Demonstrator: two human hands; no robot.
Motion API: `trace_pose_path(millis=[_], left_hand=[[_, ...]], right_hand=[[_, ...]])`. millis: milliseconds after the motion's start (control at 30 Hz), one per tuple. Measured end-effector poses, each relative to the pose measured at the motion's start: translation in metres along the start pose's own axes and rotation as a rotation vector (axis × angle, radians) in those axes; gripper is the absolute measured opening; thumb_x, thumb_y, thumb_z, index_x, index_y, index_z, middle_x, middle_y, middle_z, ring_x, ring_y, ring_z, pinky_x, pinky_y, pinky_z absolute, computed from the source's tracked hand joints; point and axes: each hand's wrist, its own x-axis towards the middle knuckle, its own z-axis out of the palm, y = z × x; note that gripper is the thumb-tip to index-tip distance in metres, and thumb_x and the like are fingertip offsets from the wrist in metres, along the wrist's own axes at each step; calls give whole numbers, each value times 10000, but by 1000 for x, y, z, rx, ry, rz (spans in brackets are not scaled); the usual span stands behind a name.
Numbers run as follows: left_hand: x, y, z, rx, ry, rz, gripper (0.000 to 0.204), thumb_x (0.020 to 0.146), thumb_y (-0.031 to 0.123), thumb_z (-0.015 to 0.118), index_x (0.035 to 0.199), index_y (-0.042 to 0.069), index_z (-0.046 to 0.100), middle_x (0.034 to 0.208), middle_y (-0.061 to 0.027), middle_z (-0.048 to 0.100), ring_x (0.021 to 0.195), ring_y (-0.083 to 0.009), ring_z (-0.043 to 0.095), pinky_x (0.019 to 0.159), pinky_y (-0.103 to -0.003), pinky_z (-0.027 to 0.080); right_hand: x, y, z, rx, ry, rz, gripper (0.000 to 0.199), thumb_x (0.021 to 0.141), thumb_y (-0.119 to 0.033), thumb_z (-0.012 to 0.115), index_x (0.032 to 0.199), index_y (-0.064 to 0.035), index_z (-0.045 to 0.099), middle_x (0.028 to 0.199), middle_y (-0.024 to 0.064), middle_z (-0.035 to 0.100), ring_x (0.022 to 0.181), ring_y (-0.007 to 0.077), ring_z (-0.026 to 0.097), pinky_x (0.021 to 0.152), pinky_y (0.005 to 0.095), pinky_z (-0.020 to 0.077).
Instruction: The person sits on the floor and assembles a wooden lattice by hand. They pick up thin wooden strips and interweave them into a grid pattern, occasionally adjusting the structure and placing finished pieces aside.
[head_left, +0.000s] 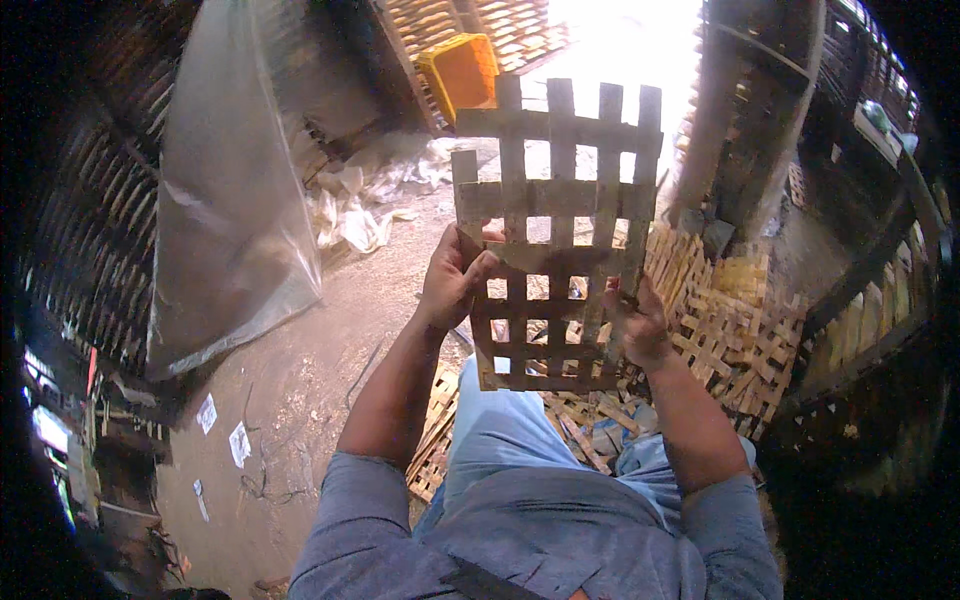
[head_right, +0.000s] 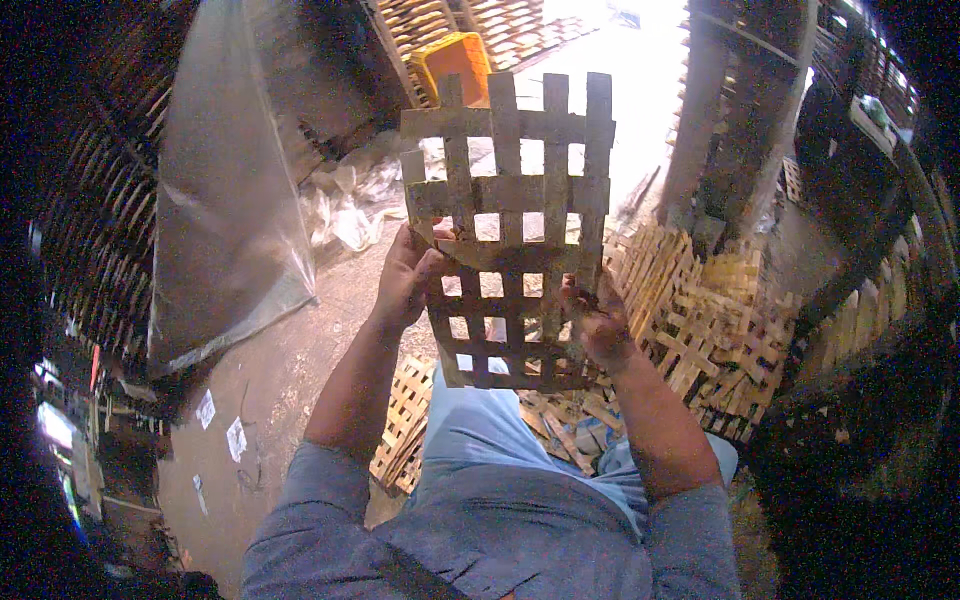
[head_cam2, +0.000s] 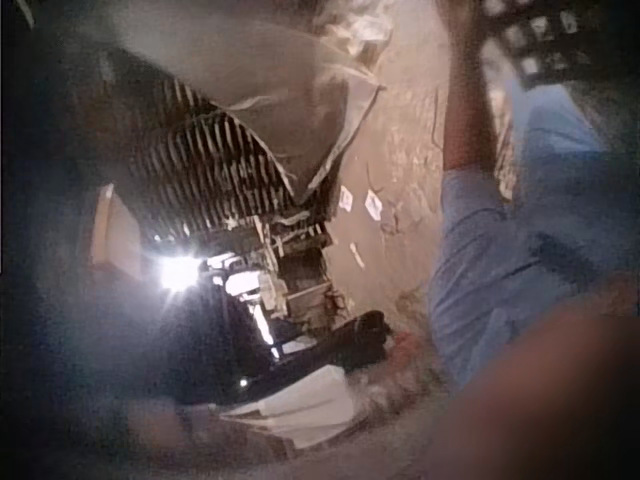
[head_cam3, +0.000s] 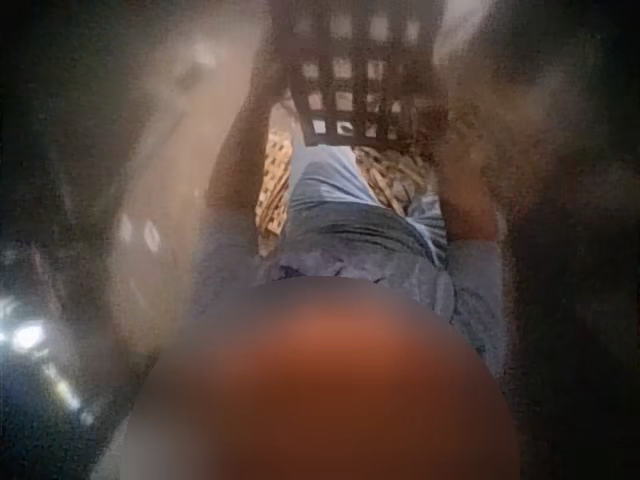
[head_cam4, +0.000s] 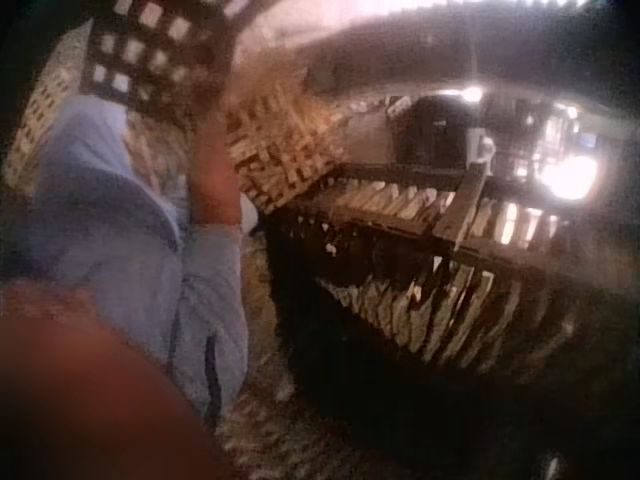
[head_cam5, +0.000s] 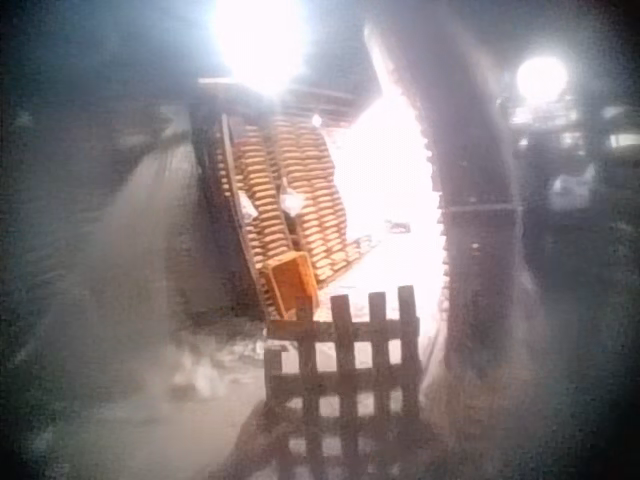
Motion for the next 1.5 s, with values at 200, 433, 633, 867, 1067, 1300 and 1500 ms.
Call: trace_pose_path(millis=[200, 433, 633, 867, 1067, 1300, 1500], left_hand=[[-31, -24, -34, 124, 273, 78, 179, 939, 65, 636, 1052, 61, 496, 918, -38, 605, 829, -121, 604, 760, -289, 500], [-66, -46, -35, 63, 397, 87, 149, 936, 26, 622, 1004, 97, 510, 868, -15, 585, 771, -109, 583, 718, -280, 504], [-72, -45, -28, 241, 411, 156, 151, 956, 60, 608, 1015, 94, 474, 827, -16, 595, 742, -92, 602, 671, -254, 509], [-55, -11, -47, 330, 156, 57, 194, 949, 176, 634, 1072, 44, 563, 965, -59, 641, 907, -141, 608, 833, -341, 490], [20, 75, -33, 210, 211, 211, 514, 975, 474, 527, 1300, 79, 491, 1071, -92, 641, 882, -195, 645, 715, -334, 527], [44, 67, -16, 242, 215, 252, 211, 1019, 274, 521, 969, 73, 565, 816, -56, 629, 671, -112, 605, 554, -243, 482], [47, 64, -28, 168, 188, 145, 200, 1013, 252, 534, 965, 63, 578, 777, -36, 602, 681, -138, 588, 640, -315, 520]], right_hand=[[16, 14, 37, -50, -103, 155, 531, 928, -273, 652, 1365, -104, 402, 1142, 26, 514, 1025, 150, 528, 944, 313, 460], [5, 27, 44, -171, -127, 223, 423, 890, -159, 705, 1236, -108, 469, 1037, 0, 515, 955, 130, 506, 853, 298, 448], [8, 6, 53, -264, -110, 306, 397, 896, -116, 692, 1231, -116, 479, 1025, -1, 508, 973, 128, 512, 900, 301, 450], [11, 14, 28, -220, -122, 313, 482, 852, -59, 663, 1291, -99, 468, 1064, 15, 553, 992, 126, 533, 924, 301, 451], [10, 24, 24, 252, -306, 274, 606, 856, -170, 738, 1375, -119, 429, 1128, 4, 555, 1016, 142, 550, 883, 332, 467], [9, 67, 1, 142, -286, 209, 423, 947, -12, 562, 1340, -144, 475, 1117, -17, 568, 1006, 103, 553, 896, 273, 470], [-1, 54, 14, 208, -126, 314, 379, 938, -148, 614, 1300, -106, 508, 1040, 32, 648, 964, 136, 619, 857, 337, 520]])
